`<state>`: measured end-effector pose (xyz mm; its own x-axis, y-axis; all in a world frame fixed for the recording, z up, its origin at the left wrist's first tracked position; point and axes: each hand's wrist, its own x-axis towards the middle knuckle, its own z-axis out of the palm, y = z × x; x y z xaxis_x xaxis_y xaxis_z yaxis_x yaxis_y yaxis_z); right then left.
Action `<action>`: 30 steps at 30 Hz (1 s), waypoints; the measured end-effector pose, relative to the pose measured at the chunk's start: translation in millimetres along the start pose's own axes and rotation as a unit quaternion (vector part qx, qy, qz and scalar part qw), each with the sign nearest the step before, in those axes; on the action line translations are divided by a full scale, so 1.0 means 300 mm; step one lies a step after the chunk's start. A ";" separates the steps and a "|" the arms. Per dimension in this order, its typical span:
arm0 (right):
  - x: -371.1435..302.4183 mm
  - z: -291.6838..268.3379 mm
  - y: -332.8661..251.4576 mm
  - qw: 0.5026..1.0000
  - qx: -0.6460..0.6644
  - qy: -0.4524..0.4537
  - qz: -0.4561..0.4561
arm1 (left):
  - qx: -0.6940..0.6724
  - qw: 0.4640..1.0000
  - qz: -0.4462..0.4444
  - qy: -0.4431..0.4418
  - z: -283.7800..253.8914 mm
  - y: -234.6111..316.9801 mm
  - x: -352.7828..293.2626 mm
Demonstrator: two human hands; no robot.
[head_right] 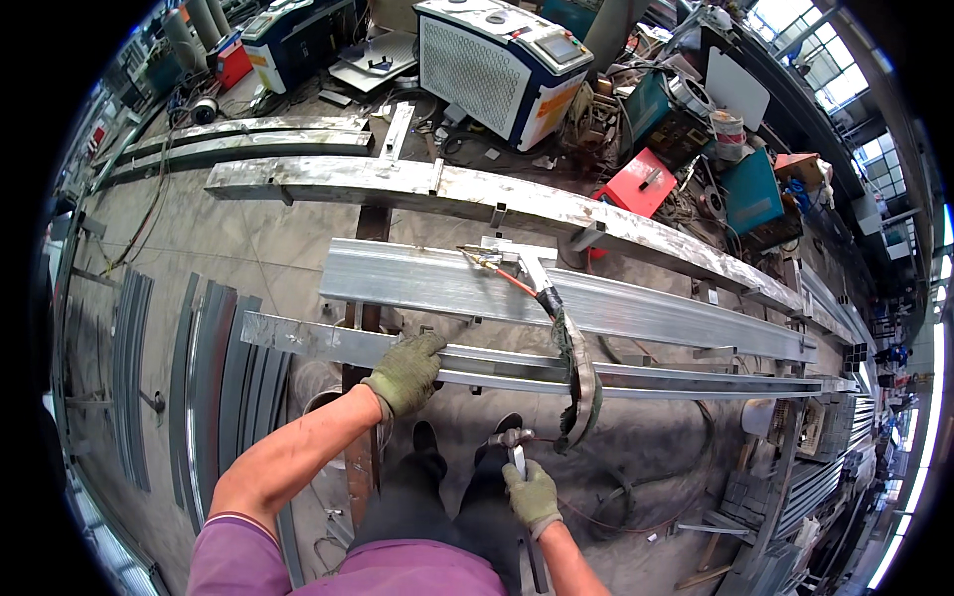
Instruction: The person welds metal frame components using a handheld welding torch, then uses a hammer to tap and align the pieces. The person repeatedly positions and welds sections of the frame, occasionally adjusting the workpiece and using a hammer to ensure alignment.
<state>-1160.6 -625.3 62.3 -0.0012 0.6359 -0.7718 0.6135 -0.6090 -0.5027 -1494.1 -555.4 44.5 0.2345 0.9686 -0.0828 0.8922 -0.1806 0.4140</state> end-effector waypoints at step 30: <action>0.374 0.142 0.165 0.960 -0.092 0.119 -0.238 | -0.031 0.997 -0.041 -0.050 -0.082 0.029 0.022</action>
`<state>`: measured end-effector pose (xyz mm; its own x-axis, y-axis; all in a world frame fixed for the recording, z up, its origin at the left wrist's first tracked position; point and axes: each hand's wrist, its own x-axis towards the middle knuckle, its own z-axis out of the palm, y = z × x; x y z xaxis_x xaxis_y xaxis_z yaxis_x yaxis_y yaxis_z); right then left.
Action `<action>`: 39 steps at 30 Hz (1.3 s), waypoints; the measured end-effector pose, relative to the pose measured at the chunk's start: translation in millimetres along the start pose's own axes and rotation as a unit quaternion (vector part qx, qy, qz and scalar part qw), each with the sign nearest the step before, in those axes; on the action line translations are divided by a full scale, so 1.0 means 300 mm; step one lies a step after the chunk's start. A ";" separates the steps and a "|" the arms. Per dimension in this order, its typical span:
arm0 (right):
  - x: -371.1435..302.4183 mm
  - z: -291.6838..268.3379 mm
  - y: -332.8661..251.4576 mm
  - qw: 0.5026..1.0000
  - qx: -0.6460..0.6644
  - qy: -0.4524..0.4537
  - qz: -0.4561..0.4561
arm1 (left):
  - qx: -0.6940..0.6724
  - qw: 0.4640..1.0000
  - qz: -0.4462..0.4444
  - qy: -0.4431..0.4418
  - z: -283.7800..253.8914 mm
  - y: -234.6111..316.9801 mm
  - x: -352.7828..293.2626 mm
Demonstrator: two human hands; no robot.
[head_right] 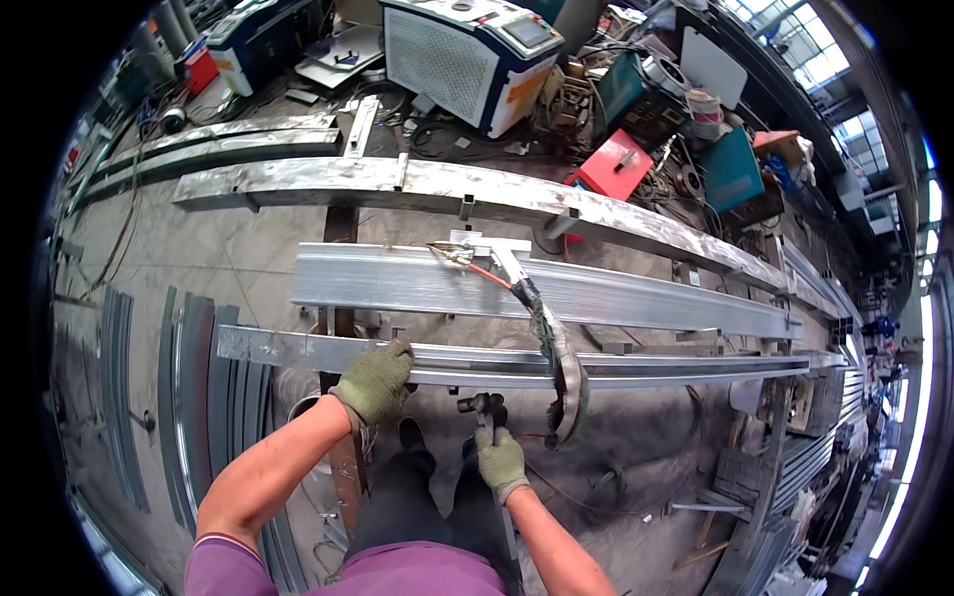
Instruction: The person welds metal frame components using a handheld welding torch, then uses a hammer to tap and align the pieces. The person repeatedly positions and welds sections of the frame, occasionally adjusting the workpiece and using a hammer to ensure alignment.
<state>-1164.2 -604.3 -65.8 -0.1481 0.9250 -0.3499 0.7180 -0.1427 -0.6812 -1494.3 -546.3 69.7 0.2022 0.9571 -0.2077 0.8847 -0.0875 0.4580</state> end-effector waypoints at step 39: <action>-0.132 -0.122 -0.001 0.986 -0.034 -0.072 0.144 | 0.005 0.972 0.096 0.213 0.316 -0.113 0.001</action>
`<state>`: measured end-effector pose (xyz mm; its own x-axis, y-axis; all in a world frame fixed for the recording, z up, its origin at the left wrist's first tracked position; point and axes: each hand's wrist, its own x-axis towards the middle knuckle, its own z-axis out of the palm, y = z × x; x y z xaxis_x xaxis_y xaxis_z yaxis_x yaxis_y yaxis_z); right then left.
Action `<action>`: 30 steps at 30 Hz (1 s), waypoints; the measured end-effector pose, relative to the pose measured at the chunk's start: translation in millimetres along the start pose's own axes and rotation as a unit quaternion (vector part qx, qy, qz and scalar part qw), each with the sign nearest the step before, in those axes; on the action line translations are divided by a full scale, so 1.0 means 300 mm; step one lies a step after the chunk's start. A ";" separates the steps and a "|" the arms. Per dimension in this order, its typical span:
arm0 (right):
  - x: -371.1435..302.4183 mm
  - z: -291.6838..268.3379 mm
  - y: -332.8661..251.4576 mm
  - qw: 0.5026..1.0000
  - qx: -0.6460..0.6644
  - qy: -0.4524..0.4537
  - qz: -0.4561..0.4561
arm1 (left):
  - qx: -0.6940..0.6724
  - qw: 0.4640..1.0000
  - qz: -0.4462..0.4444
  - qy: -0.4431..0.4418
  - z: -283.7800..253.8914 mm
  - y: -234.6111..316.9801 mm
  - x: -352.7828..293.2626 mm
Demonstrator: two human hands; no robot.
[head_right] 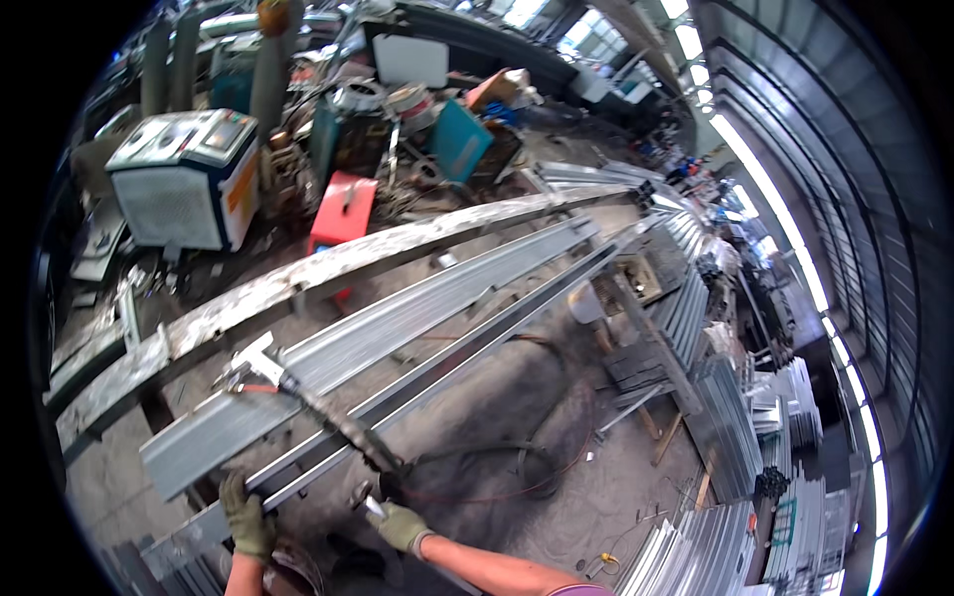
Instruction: The person welds metal frame components using a handheld welding torch, then uses a hammer to tap and align the pieces. The person repeatedly positions and welds sections of the frame, occasionally adjusting the workpiece and using a hammer to ensure alignment.
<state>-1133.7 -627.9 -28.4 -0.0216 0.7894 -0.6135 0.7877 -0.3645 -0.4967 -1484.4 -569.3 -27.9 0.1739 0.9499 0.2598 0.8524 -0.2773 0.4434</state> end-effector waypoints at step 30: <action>-0.206 -0.138 0.264 0.993 0.029 -0.099 0.056 | 0.307 0.939 0.151 -0.030 0.080 -0.215 -0.026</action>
<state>-1044.5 -685.1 -4.4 -0.0612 0.6315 -0.7730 0.7548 -0.4774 -0.4498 -1528.9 -555.4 -79.2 0.4648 0.8529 0.2378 0.8804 -0.4167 -0.2263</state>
